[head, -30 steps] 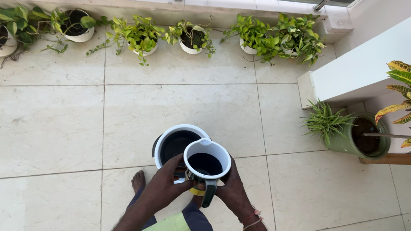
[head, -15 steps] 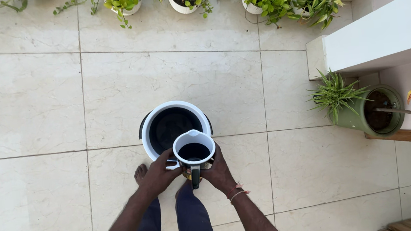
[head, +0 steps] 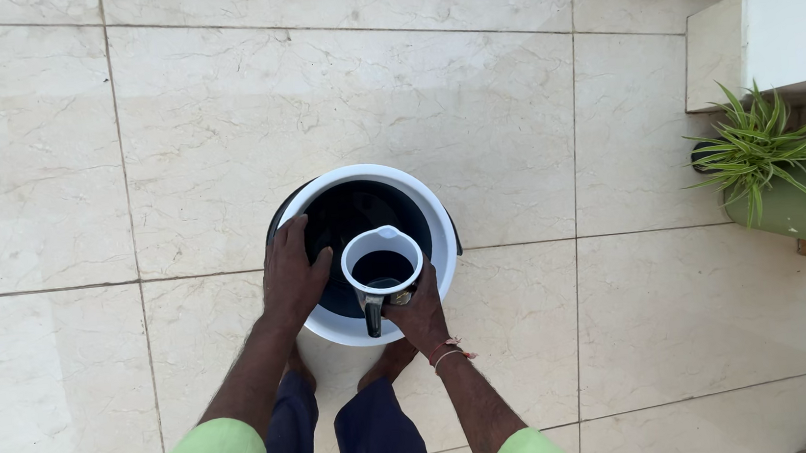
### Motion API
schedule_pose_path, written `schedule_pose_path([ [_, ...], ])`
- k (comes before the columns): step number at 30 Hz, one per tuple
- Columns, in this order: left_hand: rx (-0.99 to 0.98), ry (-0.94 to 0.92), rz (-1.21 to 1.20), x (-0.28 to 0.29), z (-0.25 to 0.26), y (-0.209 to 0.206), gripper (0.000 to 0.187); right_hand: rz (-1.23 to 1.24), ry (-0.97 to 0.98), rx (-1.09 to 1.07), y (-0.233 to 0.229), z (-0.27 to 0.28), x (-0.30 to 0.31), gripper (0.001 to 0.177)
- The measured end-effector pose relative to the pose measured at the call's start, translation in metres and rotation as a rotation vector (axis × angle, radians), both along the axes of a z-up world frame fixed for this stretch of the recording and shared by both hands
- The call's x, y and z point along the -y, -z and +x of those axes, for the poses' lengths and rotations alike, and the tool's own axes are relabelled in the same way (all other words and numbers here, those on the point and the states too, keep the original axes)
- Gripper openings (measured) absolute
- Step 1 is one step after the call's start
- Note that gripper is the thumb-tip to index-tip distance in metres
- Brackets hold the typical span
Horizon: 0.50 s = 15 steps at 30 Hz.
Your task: The person scoops water from a bucket using a mug and waters several potted plants on a balcony. They then carry the bucket into a bathroom and fill it with water from a shower head.
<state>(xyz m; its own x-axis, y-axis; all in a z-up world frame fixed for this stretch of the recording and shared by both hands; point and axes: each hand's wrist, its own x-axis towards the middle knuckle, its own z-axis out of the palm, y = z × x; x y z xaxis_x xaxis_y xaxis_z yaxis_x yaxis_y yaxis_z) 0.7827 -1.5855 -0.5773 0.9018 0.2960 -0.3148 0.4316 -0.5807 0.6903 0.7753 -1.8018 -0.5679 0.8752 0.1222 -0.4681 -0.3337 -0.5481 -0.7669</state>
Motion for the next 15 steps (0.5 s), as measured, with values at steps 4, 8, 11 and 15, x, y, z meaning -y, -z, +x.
schedule_pose_path([
  [4, 0.001, -0.001, 0.166, -0.003, 0.019, 0.050, 0.084, -0.010, -0.052, 0.089, 0.037, 0.002, -0.002, 0.111],
  [8, -0.123, -0.113, 0.052, -0.007, 0.024, 0.069, 0.077, -0.084, -0.164, 0.157, 0.064, 0.009, 0.002, 0.113],
  [11, -0.182, -0.203, -0.042, -0.016, 0.031, 0.067, 0.072, -0.127, -0.251, 0.196, 0.078, 0.029, 0.008, 0.114],
  [15, -0.159, -0.163, -0.025, -0.011, 0.031, 0.061, 0.059, -0.170, -0.409, 0.297, 0.094, 0.063, 0.014, 0.115],
])
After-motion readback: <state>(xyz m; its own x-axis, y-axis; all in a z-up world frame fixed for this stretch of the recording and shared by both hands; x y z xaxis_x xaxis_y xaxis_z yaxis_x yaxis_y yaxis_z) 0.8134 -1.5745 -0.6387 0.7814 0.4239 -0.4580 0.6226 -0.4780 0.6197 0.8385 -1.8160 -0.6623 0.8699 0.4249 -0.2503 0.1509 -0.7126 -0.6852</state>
